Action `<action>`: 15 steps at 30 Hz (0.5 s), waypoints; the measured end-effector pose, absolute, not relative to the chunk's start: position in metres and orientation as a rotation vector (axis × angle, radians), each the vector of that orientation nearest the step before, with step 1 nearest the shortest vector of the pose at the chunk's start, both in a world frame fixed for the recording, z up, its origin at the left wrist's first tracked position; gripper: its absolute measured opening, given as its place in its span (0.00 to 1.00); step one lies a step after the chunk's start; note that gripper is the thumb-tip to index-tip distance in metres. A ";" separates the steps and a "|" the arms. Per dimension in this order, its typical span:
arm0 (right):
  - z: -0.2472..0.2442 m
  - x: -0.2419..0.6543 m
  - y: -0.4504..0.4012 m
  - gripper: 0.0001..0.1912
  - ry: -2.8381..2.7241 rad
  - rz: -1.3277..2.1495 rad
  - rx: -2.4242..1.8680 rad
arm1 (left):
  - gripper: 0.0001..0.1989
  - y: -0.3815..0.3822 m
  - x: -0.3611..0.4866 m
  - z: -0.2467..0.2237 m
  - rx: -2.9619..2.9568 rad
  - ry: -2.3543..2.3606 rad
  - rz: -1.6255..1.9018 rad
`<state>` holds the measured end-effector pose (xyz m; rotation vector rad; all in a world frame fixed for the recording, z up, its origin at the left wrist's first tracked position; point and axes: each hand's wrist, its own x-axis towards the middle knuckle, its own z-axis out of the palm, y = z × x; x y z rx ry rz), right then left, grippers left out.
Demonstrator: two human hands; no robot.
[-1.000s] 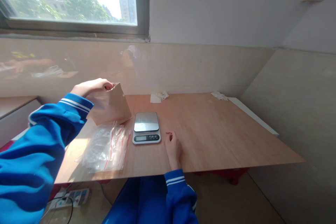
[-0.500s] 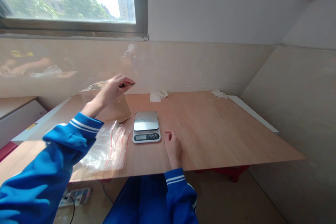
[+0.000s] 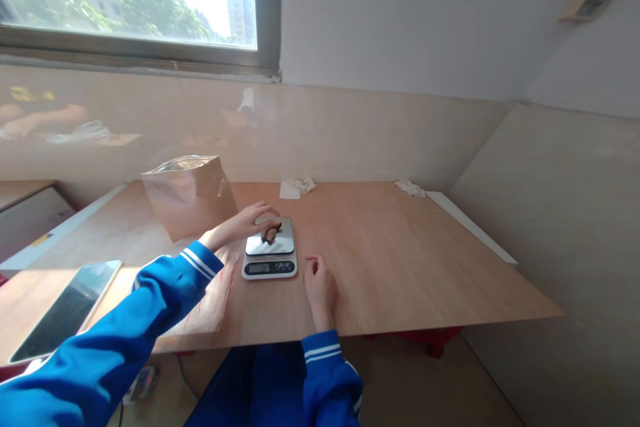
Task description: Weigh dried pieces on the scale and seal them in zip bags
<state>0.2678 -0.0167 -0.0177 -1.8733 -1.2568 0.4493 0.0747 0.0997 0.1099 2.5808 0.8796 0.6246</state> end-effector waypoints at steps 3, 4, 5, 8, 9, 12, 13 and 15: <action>-0.018 0.268 -0.018 0.16 -1.282 0.457 -1.851 | 0.13 0.093 0.064 0.151 2.641 1.124 0.943; -0.018 0.268 -0.019 0.16 -1.287 0.460 -1.846 | 0.13 0.091 0.059 0.166 2.625 1.258 1.132; -0.018 0.268 -0.019 0.16 -1.291 0.463 -1.845 | 0.13 0.091 0.052 0.178 2.556 1.423 1.336; -0.018 0.268 -0.019 0.16 -1.303 0.465 -1.857 | 0.13 0.098 0.027 0.201 2.321 1.874 1.518; -0.018 0.268 -0.019 0.16 -1.305 0.466 -1.862 | 0.14 0.102 0.018 0.202 2.274 1.995 1.419; -0.019 0.268 -0.018 0.16 -1.292 0.464 -1.881 | 0.18 0.115 -0.004 0.197 2.222 2.077 1.113; -0.020 0.268 -0.018 0.16 -1.288 0.464 -1.884 | 0.19 0.119 -0.009 0.194 2.225 2.064 1.090; -0.020 0.268 -0.018 0.16 -1.291 0.461 -1.883 | 0.21 0.125 -0.016 0.193 2.261 1.980 1.072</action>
